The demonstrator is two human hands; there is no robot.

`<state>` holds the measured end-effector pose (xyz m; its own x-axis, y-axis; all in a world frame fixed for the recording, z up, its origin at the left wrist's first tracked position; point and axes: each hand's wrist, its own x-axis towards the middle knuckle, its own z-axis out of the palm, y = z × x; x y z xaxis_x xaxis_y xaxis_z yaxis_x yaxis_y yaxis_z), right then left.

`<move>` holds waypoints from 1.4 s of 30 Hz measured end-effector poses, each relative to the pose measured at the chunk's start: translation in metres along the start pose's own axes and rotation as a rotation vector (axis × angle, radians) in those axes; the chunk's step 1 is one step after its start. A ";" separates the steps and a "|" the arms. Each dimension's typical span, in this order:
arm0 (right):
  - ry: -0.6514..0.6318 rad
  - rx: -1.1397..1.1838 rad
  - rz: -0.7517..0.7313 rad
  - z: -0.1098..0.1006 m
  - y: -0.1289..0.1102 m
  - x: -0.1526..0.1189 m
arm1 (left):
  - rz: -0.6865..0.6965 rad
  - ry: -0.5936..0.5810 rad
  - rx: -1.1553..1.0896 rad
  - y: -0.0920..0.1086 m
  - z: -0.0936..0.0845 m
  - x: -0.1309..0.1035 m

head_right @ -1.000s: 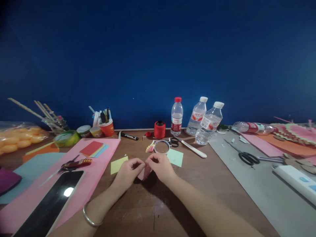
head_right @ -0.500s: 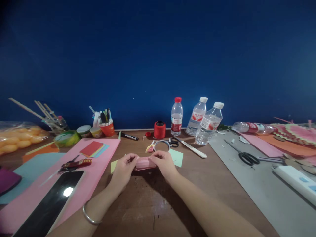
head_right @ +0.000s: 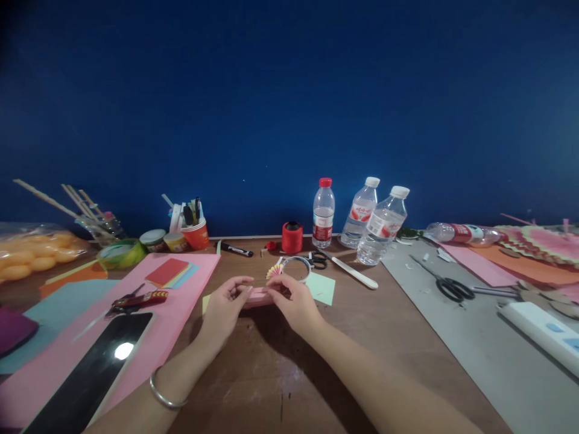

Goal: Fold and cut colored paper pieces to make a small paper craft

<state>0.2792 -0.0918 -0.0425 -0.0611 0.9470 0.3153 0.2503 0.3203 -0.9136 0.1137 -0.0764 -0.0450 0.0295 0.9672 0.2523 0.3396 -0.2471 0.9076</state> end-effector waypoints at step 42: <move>0.051 -0.132 -0.046 -0.005 -0.003 0.002 | 0.132 -0.003 0.077 0.016 0.000 -0.007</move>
<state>0.2834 -0.0914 -0.0377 -0.0274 0.9281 0.3713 0.3732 0.3541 -0.8575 0.1190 -0.0876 -0.0322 0.0815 0.9270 0.3662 0.4040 -0.3666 0.8381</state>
